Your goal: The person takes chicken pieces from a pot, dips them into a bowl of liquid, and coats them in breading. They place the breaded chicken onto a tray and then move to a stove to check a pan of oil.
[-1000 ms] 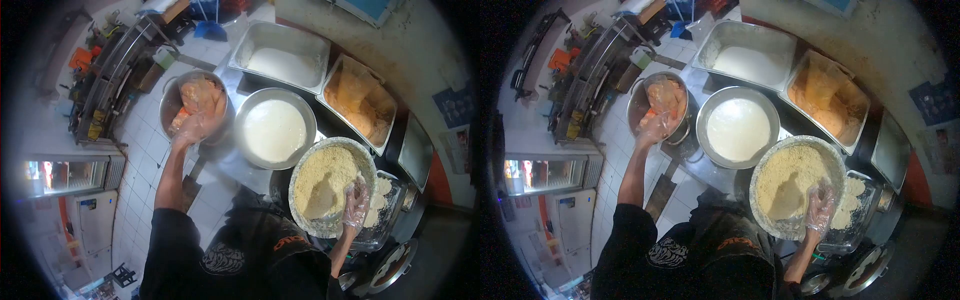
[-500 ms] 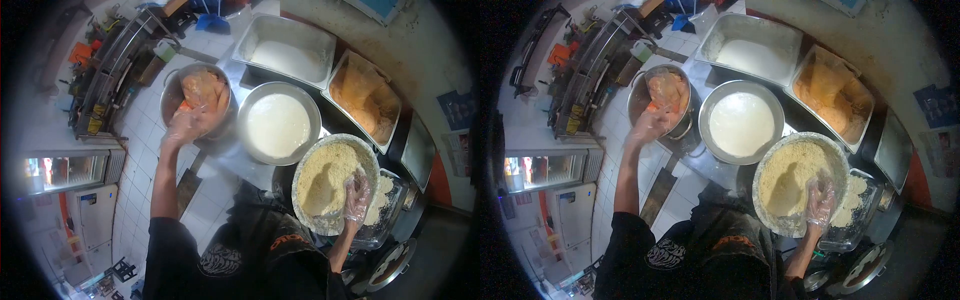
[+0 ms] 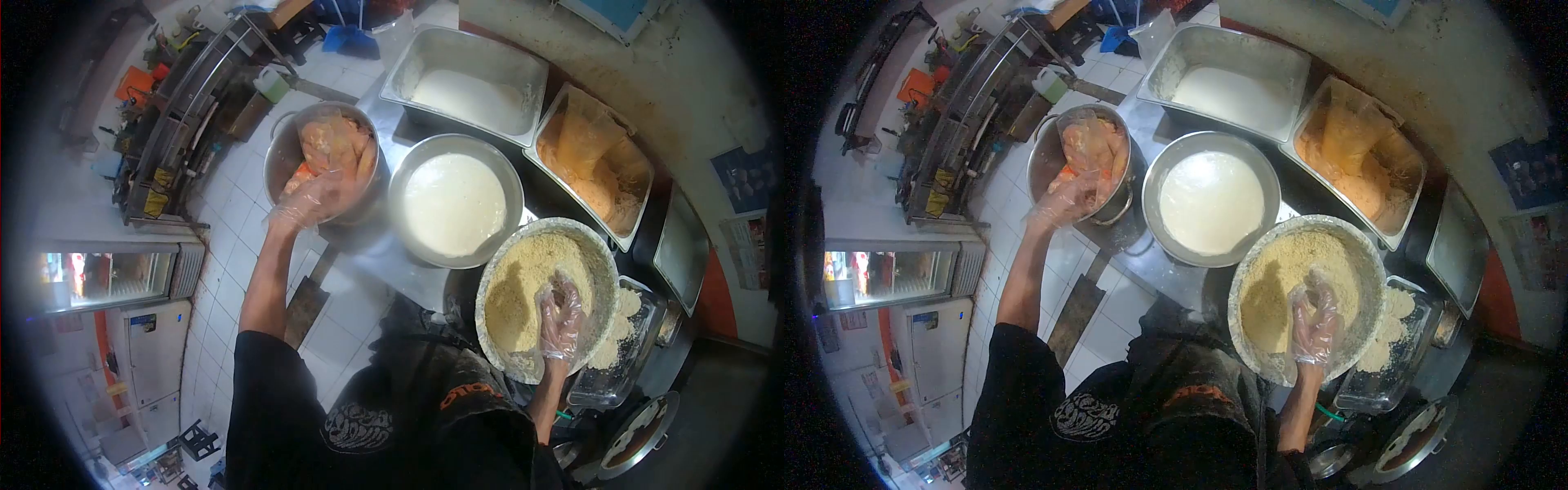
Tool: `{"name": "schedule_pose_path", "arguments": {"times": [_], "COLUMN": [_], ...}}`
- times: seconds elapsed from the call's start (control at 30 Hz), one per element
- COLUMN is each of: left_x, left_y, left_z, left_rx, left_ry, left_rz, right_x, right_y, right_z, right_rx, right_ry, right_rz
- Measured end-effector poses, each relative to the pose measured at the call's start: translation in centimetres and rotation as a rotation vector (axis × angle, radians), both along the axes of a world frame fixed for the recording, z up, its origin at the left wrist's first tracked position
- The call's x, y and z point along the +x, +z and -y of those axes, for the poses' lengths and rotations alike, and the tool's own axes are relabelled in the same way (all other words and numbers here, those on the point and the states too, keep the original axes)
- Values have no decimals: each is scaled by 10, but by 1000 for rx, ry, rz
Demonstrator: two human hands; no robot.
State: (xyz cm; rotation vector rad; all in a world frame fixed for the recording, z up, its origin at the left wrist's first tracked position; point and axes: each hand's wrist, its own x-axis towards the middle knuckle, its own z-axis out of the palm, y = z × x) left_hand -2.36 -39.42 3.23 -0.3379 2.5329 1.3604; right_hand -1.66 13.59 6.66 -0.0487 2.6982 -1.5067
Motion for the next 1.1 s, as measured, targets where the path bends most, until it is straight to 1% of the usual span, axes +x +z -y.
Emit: {"name": "schedule_pose_path", "arguments": {"times": [0.03, 0.1, 0.13, 0.2, 0.23, 0.3, 0.33, 0.37, 0.4, 0.43, 0.47, 0.5, 0.57, 0.6, 0.63, 0.67, 0.7, 0.73, 0.77, 0.83, 0.87, 0.9, 0.97, 1.0, 1.03, 1.07, 1.1], "left_x": [0, -2, -17, -30, -35, -36, -34, -33, -34, -35, -37, -42, -48, -42, -39, -37, -36, -31, -22, -7, -5, -1, 8, 13, 17, 21, 21], "left_y": [-8, -18, -3, 33, 87, 94, 75, 56, 56, 97, 122, 126, 131, 130, 115, 90, 93, 94, 99, 114, 104, 110, 125, 122, 116, 112, 111], "left_z": [4, 11, 3, -26, -67, -74, -61, -51, -53, -81, -99, -99, -89, -76, -48, -14, -11, -9, -6, -9, 1, -2, -25, -35, -46, -60, -84], "left_rx": [-255, -502, -637, -767, -715, -665, -728, -758, -790, -703, -607, -608, -791, -769, -769, -622, -473, -412, -409, 190, 227, 227, 517, 520, 658, 800, 758], "left_ry": [-21, -35, -236, -429, -302, -180, -224, -254, -282, -79, 124, 111, -290, -231, -241, -184, -122, 25, 31, 227, 320, 325, 510, 503, 555, 605, 595], "left_rz": [-17, -26, 181, 388, 412, 427, 306, 243, 180, 334, 483, 475, 534, 395, 397, 428, 457, 341, 347, -19, -45, -51, -103, -108, -155, -200, -262], "right_x": [-1, 1, 0, -2, -3, -4, -4, -3, 0, 2, 4, 7, 14, 14, 15, 17, 18, 18, 15, 7, 2, -2, -10, -16, -21, -24, -26], "right_y": [6, 10, 10, 12, 15, 19, 21, 22, 22, 23, 24, 25, 27, 26, 23, 21, 20, 18, 18, 24, 27, 29, 32, 50, 67, 67, 67], "right_z": [5, 9, 11, 15, 16, 18, 20, 20, 19, 17, 15, 14, 14, 13, 12, 11, 11, 13, 15, 29, 38, 48, 69, 86, 103, 118, 132], "right_rx": [19, 46, 51, 53, 93, 131, 124, 118, 117, 130, 144, 146, 107, 106, 113, 121, 124, 134, 143, 116, 88, 88, -46, -30, -13, -122, -230], "right_ry": [9, 25, 31, 43, 47, 45, 33, 18, 7, 6, 5, -9, -31, -41, -44, -43, -43, -35, -23, 37, 86, 91, 262, 340, 414, 463, 511], "right_rz": [38, 82, 79, 68, 68, 64, 49, 38, 39, 56, 73, 70, 38, 38, 62, 89, 97, 59, 18, -2, -25, -32, -51, -45, -40, -65, -91]}}
